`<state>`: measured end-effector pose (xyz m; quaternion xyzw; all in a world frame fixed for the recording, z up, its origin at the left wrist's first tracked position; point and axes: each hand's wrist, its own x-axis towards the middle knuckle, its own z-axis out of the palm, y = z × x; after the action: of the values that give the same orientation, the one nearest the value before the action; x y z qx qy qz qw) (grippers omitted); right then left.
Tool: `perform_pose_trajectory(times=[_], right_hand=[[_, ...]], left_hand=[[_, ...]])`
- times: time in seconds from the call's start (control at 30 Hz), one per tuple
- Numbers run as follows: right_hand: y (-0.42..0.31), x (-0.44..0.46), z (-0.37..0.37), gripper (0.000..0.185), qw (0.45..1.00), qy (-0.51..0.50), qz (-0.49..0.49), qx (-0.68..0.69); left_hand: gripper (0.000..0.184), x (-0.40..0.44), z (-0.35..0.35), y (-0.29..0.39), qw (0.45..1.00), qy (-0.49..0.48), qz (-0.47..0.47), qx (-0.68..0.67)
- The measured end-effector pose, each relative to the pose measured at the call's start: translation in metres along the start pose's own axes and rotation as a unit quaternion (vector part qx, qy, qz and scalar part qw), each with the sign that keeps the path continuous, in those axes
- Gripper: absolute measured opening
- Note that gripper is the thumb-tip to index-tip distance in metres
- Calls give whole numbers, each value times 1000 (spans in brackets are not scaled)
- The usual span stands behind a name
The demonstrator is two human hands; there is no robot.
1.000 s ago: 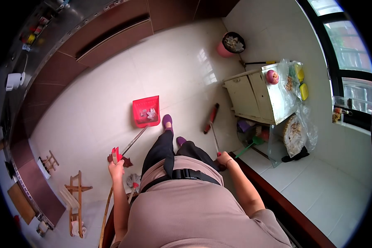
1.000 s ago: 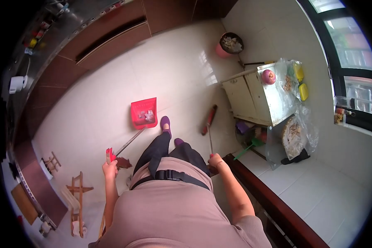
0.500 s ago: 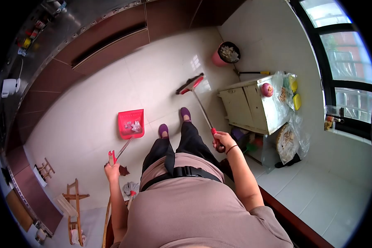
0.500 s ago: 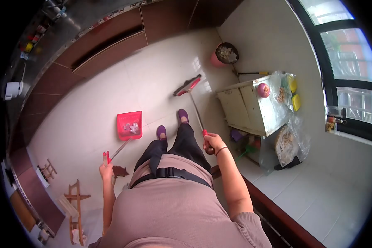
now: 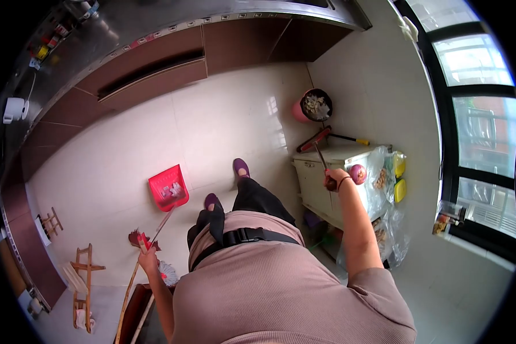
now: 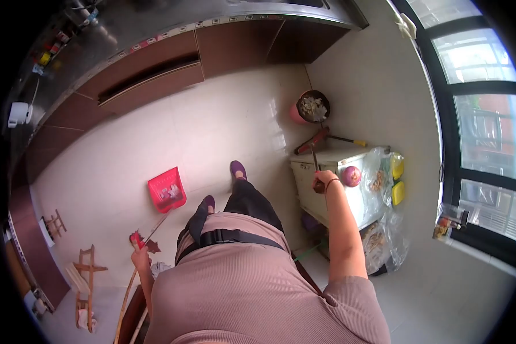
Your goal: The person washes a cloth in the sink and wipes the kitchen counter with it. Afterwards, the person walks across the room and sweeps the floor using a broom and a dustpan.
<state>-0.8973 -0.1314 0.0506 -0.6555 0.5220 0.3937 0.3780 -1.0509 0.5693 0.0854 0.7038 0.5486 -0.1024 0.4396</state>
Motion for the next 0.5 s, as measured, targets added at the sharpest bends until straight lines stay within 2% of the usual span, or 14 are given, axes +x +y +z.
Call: perform_pose_trajectory(times=[0.03,0.07,0.13,0.17,0.2,0.27,0.4,0.47,0.5], right_hand=[[-3,8,-16,16,997,-24,-11,76],[-10,16,-35,14,974,-21,78,213],[-42,-5,-68,12,995,-34,56,80],[-52,0,-78,9,977,-39,87,190],[-61,7,-88,9,979,-47,103,168],[-78,19,-104,14,965,-48,145,212],[-103,66,-125,13,961,-110,194,165],[-113,95,-128,13,976,-99,178,78],[-130,75,-120,13,961,-64,236,132]], left_hand=[[12,-8,6,7,1000,10,4,15],[14,-16,14,13,999,19,6,28],[16,-33,29,28,999,19,-21,33],[19,-40,35,33,998,19,-42,42],[19,-45,41,33,998,24,-48,41],[18,-55,52,31,999,21,-34,-3],[20,-92,74,59,998,29,-62,4],[23,-100,80,65,997,15,-72,-12],[25,-103,82,68,997,7,-77,-21]])
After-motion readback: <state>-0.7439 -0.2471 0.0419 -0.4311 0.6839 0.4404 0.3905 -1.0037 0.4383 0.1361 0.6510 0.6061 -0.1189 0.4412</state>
